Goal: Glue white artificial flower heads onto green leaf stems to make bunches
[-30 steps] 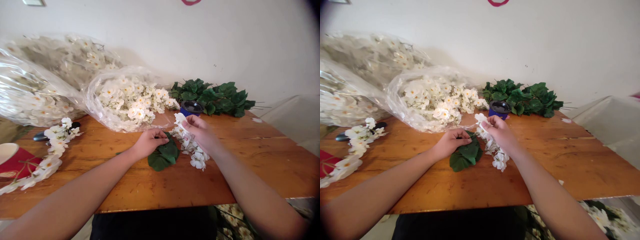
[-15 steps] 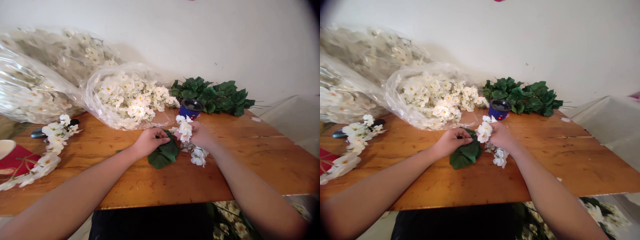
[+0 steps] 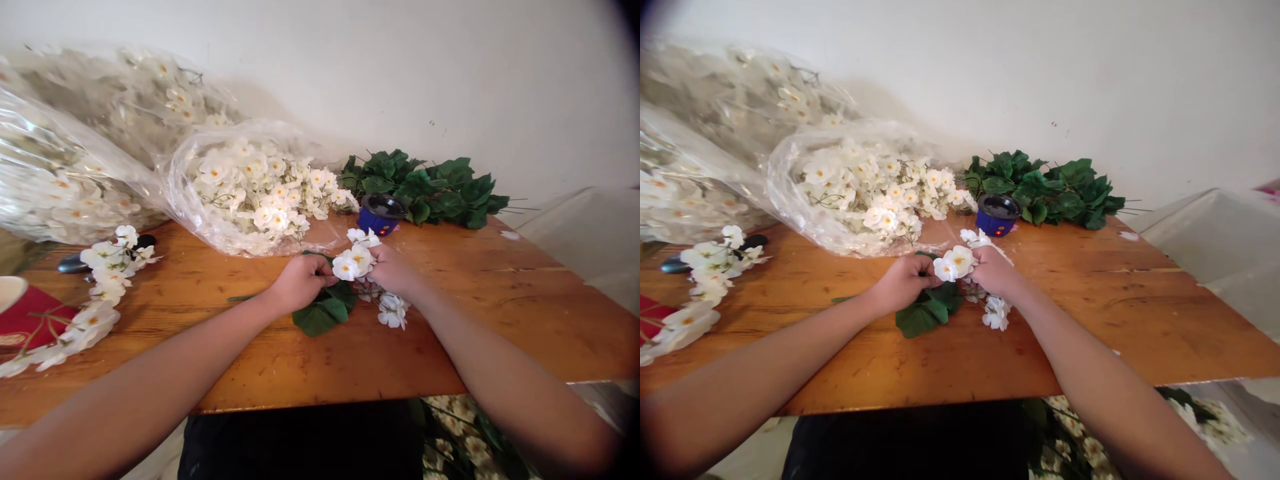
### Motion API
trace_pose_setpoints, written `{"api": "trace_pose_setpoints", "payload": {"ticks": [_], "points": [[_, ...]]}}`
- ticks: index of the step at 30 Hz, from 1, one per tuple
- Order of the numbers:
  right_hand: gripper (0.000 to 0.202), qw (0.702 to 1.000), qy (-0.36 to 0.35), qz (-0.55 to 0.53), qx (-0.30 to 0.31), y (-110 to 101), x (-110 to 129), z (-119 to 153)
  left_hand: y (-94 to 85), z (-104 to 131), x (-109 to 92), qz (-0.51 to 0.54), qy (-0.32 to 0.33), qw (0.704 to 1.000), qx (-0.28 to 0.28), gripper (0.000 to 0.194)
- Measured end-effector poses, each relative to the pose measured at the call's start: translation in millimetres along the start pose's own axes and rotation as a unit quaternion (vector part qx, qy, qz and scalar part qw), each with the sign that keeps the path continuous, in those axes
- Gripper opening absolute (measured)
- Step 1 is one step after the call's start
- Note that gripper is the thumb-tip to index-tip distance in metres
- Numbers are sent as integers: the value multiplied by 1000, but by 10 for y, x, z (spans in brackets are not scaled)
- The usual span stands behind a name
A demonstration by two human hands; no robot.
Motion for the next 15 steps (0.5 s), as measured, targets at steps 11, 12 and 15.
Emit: {"api": "trace_pose_setpoints", "payload": {"ticks": [11,12,15], "points": [[23,1000,2,14,-11,88,50,20,26,-4,26,-29,20,999,2,11],[23,1000,1,13,-13,98,63,21,24,-5,27,-27,23,999,-1,11],[22,999,-6,27,-19,114,92,22,19,-11,37,-19,29,999,-9,12]]}}
Point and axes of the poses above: each hand's wrist, its own z-axis away from the middle knuckle, its own y-axis out of the palm, x = y × z, the point moved 3 cm from there along -z, towards the middle knuckle, and after that the axes turned 4 degrees about x, right-handed, at the moved point
